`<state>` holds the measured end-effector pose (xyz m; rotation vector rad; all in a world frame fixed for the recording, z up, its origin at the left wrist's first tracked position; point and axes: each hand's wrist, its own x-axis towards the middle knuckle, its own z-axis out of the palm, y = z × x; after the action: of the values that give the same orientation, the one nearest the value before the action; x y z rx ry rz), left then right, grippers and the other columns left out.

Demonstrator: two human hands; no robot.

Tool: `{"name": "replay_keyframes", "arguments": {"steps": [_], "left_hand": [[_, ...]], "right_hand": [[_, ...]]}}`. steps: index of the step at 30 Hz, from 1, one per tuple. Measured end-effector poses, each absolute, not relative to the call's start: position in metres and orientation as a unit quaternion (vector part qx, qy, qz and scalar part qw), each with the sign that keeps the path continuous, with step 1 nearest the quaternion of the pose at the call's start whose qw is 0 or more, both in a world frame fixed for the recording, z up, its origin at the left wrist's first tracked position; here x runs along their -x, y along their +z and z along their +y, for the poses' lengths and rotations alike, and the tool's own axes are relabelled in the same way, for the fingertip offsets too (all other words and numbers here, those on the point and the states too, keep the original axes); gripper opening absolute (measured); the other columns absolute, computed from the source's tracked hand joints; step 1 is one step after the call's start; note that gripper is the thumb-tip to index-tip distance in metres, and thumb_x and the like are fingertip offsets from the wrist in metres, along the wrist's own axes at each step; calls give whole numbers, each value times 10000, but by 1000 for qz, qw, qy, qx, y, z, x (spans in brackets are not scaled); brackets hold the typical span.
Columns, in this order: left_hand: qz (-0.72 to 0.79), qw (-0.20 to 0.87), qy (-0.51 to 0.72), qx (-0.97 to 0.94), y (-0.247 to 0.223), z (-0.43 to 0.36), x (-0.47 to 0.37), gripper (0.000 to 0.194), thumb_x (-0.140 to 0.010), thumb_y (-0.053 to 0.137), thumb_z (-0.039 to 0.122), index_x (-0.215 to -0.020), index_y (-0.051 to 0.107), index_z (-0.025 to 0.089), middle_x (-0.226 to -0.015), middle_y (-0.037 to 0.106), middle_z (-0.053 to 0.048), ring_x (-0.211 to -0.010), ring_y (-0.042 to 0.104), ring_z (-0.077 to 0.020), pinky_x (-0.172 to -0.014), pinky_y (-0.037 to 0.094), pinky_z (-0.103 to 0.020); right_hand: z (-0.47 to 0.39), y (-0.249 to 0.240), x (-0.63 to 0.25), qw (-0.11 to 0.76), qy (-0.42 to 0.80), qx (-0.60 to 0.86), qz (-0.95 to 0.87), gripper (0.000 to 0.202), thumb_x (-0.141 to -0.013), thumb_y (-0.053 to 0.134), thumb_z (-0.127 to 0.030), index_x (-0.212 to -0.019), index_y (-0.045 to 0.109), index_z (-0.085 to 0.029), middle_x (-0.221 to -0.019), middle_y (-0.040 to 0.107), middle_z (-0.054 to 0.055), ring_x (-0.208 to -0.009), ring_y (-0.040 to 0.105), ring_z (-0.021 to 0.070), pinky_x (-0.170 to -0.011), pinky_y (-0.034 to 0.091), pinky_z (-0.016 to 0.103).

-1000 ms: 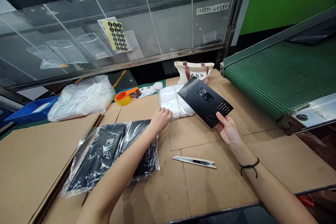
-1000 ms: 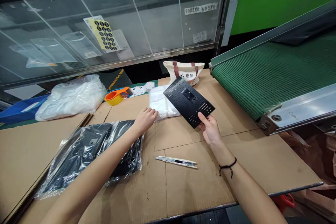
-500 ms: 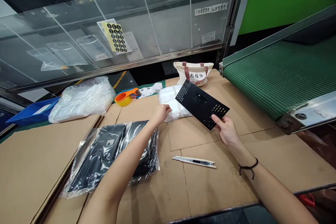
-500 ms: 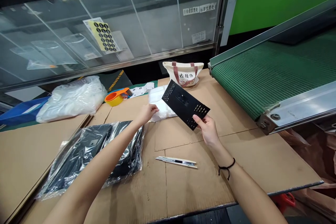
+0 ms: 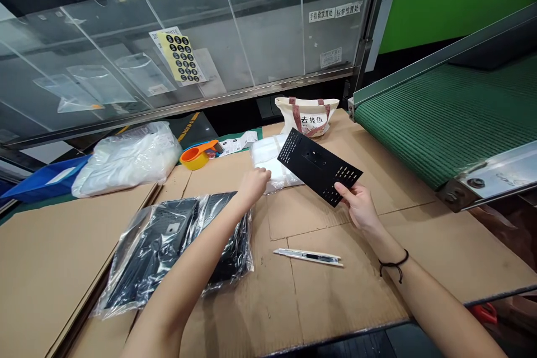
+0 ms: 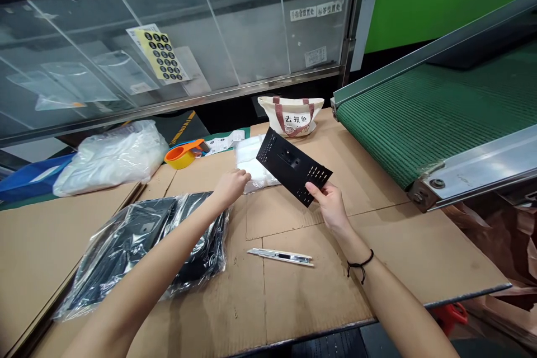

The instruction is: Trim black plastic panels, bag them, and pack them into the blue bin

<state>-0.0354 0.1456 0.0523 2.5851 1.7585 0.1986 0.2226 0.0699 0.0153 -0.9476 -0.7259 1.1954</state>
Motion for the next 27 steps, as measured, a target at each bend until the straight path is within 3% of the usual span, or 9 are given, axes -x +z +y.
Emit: {"name": "replay_keyframes", "arguments": {"steps": [3, 7, 13, 16, 20, 24, 27], "left_hand": [[600, 37, 104, -792, 54, 163, 40, 108, -804, 564, 130, -710, 595, 171, -772, 660, -77, -752, 618, -219, -642, 422, -298], [632, 99, 155, -753, 54, 177, 45, 194, -832, 569, 253, -654, 561, 177, -631, 609, -36, -625, 569, -186, -555, 365, -273], [617, 187, 214, -733, 48, 177, 42, 114, -716, 560, 93, -642, 568, 180, -661, 611, -6, -650, 539, -161, -593, 358, -262], [622, 226, 247, -708, 46, 178, 39, 130, -717, 584, 143, -595, 561, 181, -588, 578, 1, -589, 504, -156, -577, 349, -269], [630, 278, 315, -653, 46, 180, 39, 144, -718, 601, 184, -584, 549, 181, -522, 556, 4, -533, 500, -147, -581, 390, -274], [627, 318, 431, -566, 52, 185, 38, 135, -825, 469, 252, -702, 467, 196, -671, 597, -17, -605, 574, -128, -640, 475, -274], [621, 331, 488, -516, 57, 188, 36, 128, -836, 399, 237, -713, 369, 216, -703, 537, -4, -605, 556, -109, -660, 490, -272]], "right_hand": [[71, 13, -223, 660, 523, 423, -335, 449, -497, 875, -470, -812, 737, -182, -871, 749, 27, -759, 677, 173, -753, 560, 309], [71, 11, -225, 654, 506, 430, -362, 420, -555, 848, -480, -841, 747, -189, -892, 751, 24, -794, 677, 175, -790, 548, 308], [64, 14, -222, 624, 477, 445, -431, 374, -621, 802, -488, -842, 758, -189, -867, 746, 32, -776, 671, 197, -748, 538, 309], [59, 12, -219, 597, 463, 450, -476, 330, -635, 794, -470, -803, 757, -188, -796, 728, 24, -727, 653, 199, -673, 521, 286], [55, 9, -215, 566, 438, 458, -527, 298, -628, 804, -453, -560, 668, -197, -551, 603, -3, -545, 550, 156, -532, 450, 248], [53, 11, -212, 559, 409, 464, -552, 324, -642, 790, -477, -535, 633, -215, -547, 575, 6, -526, 498, 148, -492, 407, 239], [51, 12, -211, 560, 391, 471, -558, 339, -663, 776, -469, -515, 611, -212, -520, 535, -4, -501, 454, 131, -485, 383, 234]]}}
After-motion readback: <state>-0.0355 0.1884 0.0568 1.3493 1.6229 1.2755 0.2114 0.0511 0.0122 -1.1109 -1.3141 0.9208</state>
